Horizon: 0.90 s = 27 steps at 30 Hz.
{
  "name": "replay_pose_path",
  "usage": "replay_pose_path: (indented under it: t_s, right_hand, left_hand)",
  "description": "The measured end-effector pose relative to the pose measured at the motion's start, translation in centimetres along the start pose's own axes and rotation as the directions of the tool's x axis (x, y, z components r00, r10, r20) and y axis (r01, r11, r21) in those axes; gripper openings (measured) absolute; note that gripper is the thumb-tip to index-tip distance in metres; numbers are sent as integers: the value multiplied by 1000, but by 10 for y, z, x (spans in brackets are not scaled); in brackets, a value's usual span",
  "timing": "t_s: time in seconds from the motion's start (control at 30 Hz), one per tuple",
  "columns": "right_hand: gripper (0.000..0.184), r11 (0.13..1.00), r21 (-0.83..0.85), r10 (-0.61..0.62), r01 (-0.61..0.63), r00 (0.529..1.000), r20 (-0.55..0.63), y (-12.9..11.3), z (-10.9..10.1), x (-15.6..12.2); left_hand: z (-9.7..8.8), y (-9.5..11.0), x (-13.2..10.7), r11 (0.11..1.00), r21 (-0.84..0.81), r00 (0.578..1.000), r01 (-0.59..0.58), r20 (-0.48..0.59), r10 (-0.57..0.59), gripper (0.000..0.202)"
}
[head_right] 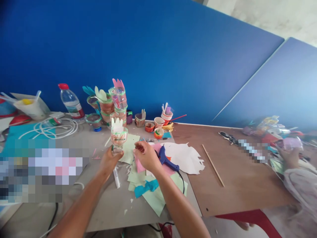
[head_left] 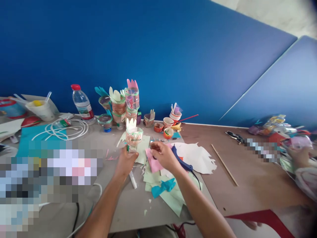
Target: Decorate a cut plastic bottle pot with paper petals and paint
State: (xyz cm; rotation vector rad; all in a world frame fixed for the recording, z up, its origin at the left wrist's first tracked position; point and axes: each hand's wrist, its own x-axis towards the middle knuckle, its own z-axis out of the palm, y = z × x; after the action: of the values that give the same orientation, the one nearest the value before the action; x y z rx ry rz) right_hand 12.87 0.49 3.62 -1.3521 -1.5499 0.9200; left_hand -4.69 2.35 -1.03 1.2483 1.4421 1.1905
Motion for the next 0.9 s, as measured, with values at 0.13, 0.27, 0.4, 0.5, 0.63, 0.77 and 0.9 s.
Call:
replay_pose_path:
  t_s: [0.13,0.27,0.4,0.5,0.63,0.77,0.9]
  right_hand:
    - [21,986,-167,19,1,993,118,-3,-27,-11]
    - [27,957,-289,21,40,979,204,3,-39,-35]
    - [37,916,-399,58,37,973,222,13,-45,-55]
    - [25,875,-483,123,-17,975,187,18,-48,-59]
    - [18,856,-516,67,22,986,153,19,-47,-56]
    - [18,843,-525,-29,117,984,174,18,-36,-50]
    - [17,794,-579,-66,184,974,219,21,-21,-44]
  left_hand:
    - [3,-7,5,999,37,999,-29,-26,30,62]
    - [2,-13,7,993,86,992,-80,-91,88,75]
    - [1,-12,5,892,443,972,-94,-153,178,65]
    - [3,-10,3,824,561,971,-87,-137,196,60]
    - [5,-14,3,751,652,967,-108,-106,231,57]
    - [5,-19,3,659,741,963,-127,-67,260,59]
    - [6,-20,2,605,780,954,-161,-35,298,60]
